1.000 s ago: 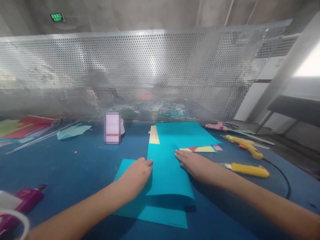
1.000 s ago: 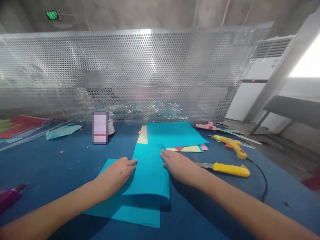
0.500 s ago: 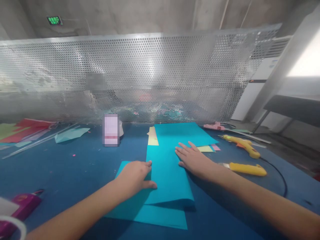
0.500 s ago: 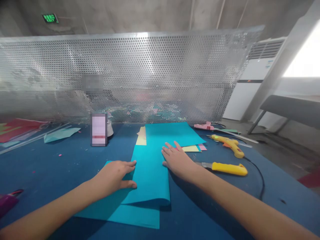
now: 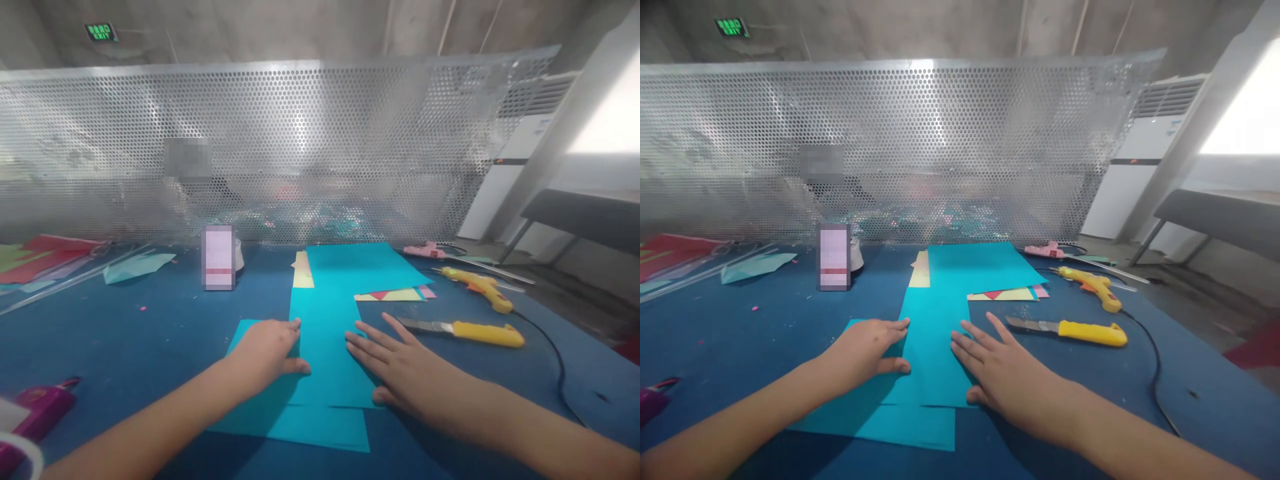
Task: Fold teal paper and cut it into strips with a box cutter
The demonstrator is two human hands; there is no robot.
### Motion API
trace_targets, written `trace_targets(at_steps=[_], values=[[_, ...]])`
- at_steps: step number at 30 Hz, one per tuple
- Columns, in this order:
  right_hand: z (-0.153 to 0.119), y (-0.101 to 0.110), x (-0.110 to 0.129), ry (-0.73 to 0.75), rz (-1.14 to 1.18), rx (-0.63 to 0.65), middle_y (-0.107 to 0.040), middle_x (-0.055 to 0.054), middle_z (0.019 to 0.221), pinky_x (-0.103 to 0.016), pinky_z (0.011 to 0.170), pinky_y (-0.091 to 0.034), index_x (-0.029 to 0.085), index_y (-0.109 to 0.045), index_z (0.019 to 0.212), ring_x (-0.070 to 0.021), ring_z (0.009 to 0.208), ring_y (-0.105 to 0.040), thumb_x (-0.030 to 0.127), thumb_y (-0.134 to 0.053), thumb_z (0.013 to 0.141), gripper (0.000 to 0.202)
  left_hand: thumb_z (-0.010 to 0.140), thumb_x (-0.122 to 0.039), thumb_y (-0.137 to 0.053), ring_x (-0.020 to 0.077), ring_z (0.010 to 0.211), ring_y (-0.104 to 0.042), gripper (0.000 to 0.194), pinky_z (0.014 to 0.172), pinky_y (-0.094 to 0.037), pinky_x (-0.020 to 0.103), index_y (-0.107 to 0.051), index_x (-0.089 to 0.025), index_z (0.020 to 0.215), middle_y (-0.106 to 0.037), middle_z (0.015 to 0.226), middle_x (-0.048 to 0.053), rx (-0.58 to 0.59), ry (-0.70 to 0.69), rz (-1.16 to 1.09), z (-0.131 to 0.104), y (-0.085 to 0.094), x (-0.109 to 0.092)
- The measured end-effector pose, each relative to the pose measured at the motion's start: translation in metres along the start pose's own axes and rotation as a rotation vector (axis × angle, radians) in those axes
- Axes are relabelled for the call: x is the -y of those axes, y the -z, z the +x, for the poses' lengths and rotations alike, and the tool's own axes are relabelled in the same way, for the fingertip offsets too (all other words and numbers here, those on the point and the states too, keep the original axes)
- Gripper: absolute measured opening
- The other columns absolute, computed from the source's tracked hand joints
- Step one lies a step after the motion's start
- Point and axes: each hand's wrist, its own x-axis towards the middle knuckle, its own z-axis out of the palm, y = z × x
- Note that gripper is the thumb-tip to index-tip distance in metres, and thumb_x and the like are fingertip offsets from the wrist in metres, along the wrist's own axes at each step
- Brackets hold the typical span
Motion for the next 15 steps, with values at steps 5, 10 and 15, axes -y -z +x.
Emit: trace_targets(at_steps=[5,10,15], values=[[0.028,0.004,-0.037,-0.164,-0.064,0.142,-0.042,-0.009,0.147,-0.065,0.110,-0.017,0.019,-0.043,0.142,-0.0343,0.139,-0.028,0.034,-0.046,0.096,0.048,0.083,-0.040,-0.070,0.0362,0.121,-0.054,0.051,0.097,-0.047,0.046,-0.061,-0.013,0.125,-0.044,0.142,0.013,0.080,0.026,0.073,-0.002,0.009,-0.009],[0.059,0.004,-0.079,-0.284,-0.041,0.160,-0.049,-0.009,0.142,-0.066,0.108,-0.014,0.021,-0.053,0.134,-0.0358,0.139,-0.028,0.028,-0.042,0.096,0.040,0.082,-0.039,-0.071,0.0362,0.121,-0.054,0.050,0.097,-0.048,0.047,-0.062,-0.012,0.123,-0.043,0.143,0.014,0.093,0.044,0.077,-0.002,0.011,-0.011],[0.076,0.009,-0.089,-0.351,0.011,0.102,-0.064,-0.014,0.120,-0.053,0.096,-0.036,0.017,-0.065,0.110,-0.0331,0.115,-0.055,0.024,-0.049,0.091,0.026,0.080,-0.036,-0.074,0.0374,0.118,-0.056,0.047,0.096,-0.049,0.048,-0.064,-0.014,0.120,-0.047,0.141,0.014,0.034,0.051,0.047,-0.001,0.001,-0.006]])
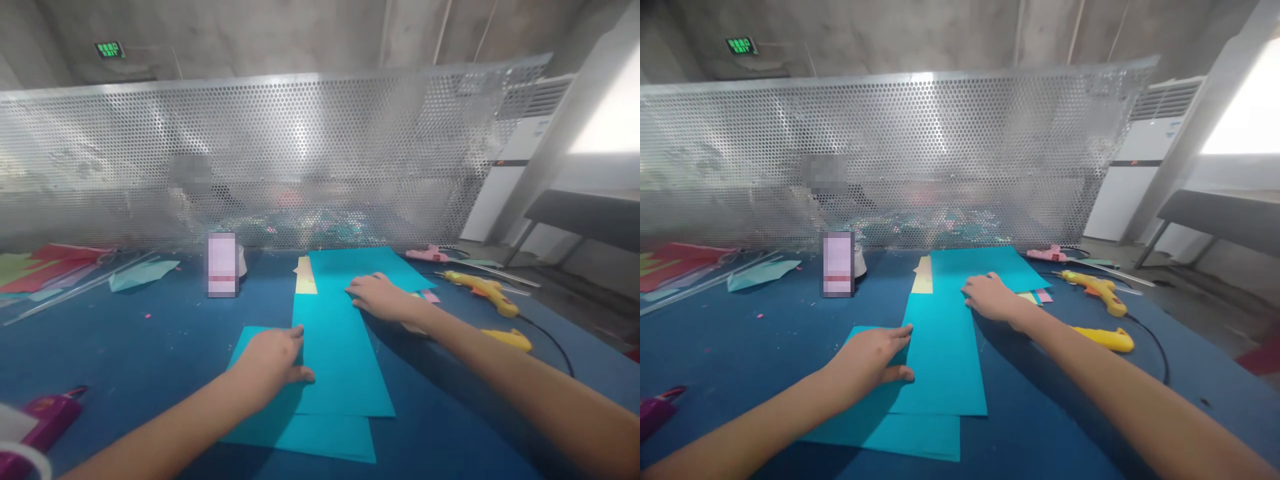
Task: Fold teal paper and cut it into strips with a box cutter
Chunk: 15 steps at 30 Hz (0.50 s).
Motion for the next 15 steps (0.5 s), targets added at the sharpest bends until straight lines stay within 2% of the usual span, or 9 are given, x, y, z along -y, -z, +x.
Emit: trace_targets(at_steps=[2,4,6,8,10,12,15], values=[[0.003,0.005,0.001,-0.012,0.051,-0.008,-0.067,-0.014,0.109,-0.041,0.083,-0.044,0.015,-0.065,0.103,-0.0292,0.101,-0.061,0.024,-0.056,0.086,0.021,0.079,-0.032,-0.075,0.0372,0.119,-0.056,0.044,0.096,-0.049,0.047,-0.064,-0.015,0.118,-0.052,0.138,0.014,-0.046,-0.031,0.006,-0.001,-0.004,0.000],[0.007,0.012,0.003,-0.008,0.110,-0.010,-0.069,-0.010,0.099,-0.031,0.071,-0.045,0.016,-0.064,0.098,-0.0241,0.089,-0.063,0.022,-0.060,0.082,0.018,0.078,-0.024,-0.076,0.0363,0.118,-0.056,0.042,0.096,-0.049,0.048,-0.063,-0.015,0.118,-0.055,0.135,0.014,-0.126,-0.115,0.031,-0.003,-0.008,-0.001],[0.013,0.018,0.008,0.005,0.166,-0.031,-0.069,-0.006,0.093,-0.026,0.065,-0.043,0.018,-0.063,0.095,-0.0199,0.082,-0.063,0.018,-0.059,0.081,0.015,0.080,-0.012,-0.071,0.0347,0.118,-0.056,0.046,0.095,-0.050,0.048,-0.058,-0.017,0.124,-0.052,0.138,0.014,-0.205,-0.253,0.056,-0.005,-0.012,-0.003],[0.023,0.022,0.016,0.010,0.208,-0.090,-0.068,-0.005,0.094,-0.025,0.065,-0.042,0.018,-0.060,0.098,-0.0183,0.082,-0.062,0.015,-0.057,0.082,0.016,0.082,-0.004,-0.062,0.0341,0.126,-0.049,0.054,0.098,-0.047,0.050,-0.051,-0.019,0.132,-0.043,0.146,0.013,-0.246,-0.419,0.070,-0.007,-0.016,-0.002],[0.036,0.024,0.027,-0.002,0.237,-0.172,-0.067,-0.007,0.101,-0.026,0.069,-0.042,0.017,-0.056,0.107,-0.0190,0.087,-0.061,0.015,-0.053,0.085,0.022,0.080,-0.001,-0.057,0.0360,0.135,-0.037,0.060,0.103,-0.041,0.054,-0.047,-0.021,0.135,-0.036,0.150,0.012,-0.217,-0.525,0.066,-0.008,-0.019,0.001],[0.046,0.024,0.038,-0.013,0.264,-0.231,-0.066,-0.009,0.107,-0.027,0.073,-0.043,0.016,-0.048,0.120,-0.0191,0.091,-0.062,0.013,-0.047,0.089,0.032,0.079,0.000,-0.053,0.0368,0.138,-0.031,0.062,0.105,-0.039,0.055,-0.047,-0.023,0.136,-0.036,0.151,0.012,-0.152,-0.536,0.026,-0.009,-0.021,0.005],[0.047,0.026,0.045,-0.001,0.284,-0.278,-0.056,-0.011,0.131,-0.029,0.082,-0.045,0.019,-0.032,0.138,-0.0190,0.103,-0.060,0.011,-0.044,0.089,0.050,0.089,-0.005,-0.045,0.0339,0.135,-0.038,0.051,0.102,-0.044,0.050,-0.049,-0.029,0.134,-0.042,0.147,0.008,-0.126,-0.485,-0.040,-0.011,-0.020,0.008]])
